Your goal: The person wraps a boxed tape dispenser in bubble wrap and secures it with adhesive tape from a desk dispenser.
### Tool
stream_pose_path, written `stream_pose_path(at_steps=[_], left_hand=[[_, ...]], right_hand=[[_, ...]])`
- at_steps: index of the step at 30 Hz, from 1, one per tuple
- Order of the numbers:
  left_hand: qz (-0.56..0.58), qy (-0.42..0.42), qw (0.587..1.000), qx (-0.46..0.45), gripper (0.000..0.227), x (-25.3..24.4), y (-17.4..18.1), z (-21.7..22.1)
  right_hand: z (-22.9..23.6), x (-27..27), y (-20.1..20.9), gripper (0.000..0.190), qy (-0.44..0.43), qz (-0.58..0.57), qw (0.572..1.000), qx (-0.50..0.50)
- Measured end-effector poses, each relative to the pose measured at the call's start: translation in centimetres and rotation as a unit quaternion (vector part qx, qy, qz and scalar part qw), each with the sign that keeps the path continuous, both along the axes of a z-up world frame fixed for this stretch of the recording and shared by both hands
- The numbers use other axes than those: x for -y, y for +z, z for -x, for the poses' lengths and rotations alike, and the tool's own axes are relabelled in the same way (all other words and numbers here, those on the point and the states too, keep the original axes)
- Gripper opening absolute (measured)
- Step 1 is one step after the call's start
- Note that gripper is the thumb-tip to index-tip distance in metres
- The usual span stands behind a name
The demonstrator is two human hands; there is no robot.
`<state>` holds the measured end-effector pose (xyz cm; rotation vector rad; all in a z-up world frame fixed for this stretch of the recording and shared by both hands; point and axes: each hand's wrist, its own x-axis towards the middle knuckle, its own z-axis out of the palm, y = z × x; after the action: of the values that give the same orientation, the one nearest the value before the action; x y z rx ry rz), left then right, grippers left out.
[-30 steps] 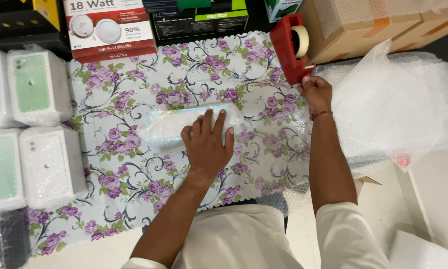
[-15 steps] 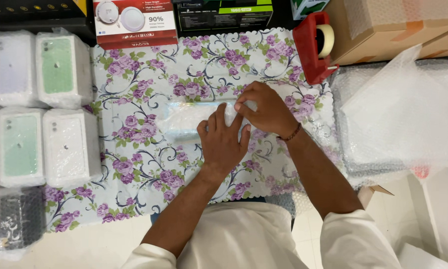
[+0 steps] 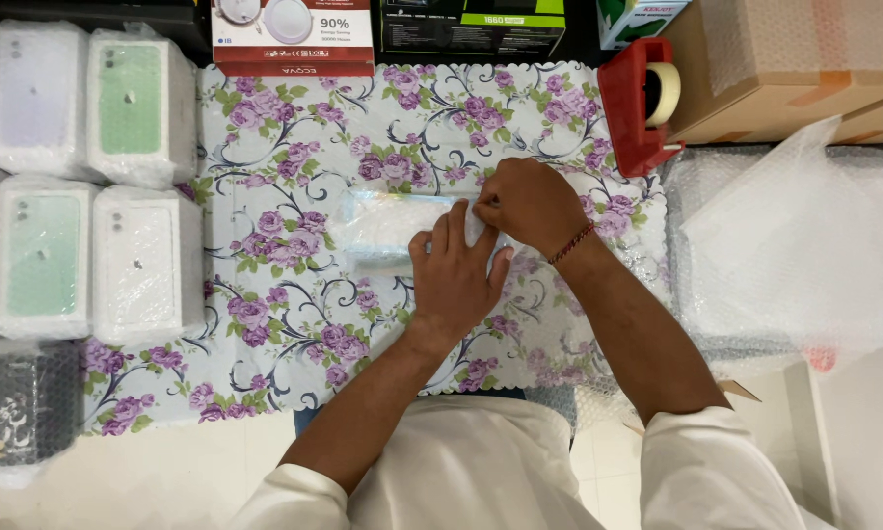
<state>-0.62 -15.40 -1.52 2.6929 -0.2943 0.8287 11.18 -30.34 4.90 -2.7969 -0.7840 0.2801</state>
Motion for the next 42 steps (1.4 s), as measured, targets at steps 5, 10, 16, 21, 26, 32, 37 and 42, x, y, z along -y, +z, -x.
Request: stream_pose_path(at_steps=[5,10,16,21,26,32,37,42], left_hand=[[0.006,0.006,1.000,0.007,0.049,0.3,-0.6,-0.3],[0.004,0.002,1.000,0.000,0.050,0.2,-0.3,-0.3],[0.009,0.002,1.000,-0.008,0.052,0.3,-0.6,-0.3],[0.014,-0.014,1.000,-0.014,0.052,0.1,-0.5,0.1],[0.017,-0.025,0.999,-0.042,0.056,-0.3,-0.1,0.1],[0.096,-0.119,0.988,-0.032,0.057,-6.0,1.6,-0.6],[0.112,0.032,0.993,-0.009,0.071,-14.6,2.6,-1.6],[0.297,-0.103,0.937,-0.156,0.024,-17.0,0.2,-3.0]], right_hand=[[0.6,-1.5,1.4,0.034,-0.013,0.098,0.994,0.045],[1.1,-1.6,2.7,0.033,-0.002,0.160,0.983,0.092],[0.3,-1.3,3.7,0.040,-0.032,0.125,0.989,0.073],[-2.9,0.8,1.3,0.039,-0.101,-0.077,0.988,-0.089],[-2.6,0.8,-1.1,0.041,-0.119,-0.104,0.978,-0.134],[-2.1,1.3,-2.1,0.032,-0.097,-0.157,0.977,-0.104],[-2.4,1.2,-2.6,0.030,-0.136,-0.188,0.962,-0.144],[-2.1,0.9,-2.1,0.028,-0.139,-0.182,0.962,-0.146]])
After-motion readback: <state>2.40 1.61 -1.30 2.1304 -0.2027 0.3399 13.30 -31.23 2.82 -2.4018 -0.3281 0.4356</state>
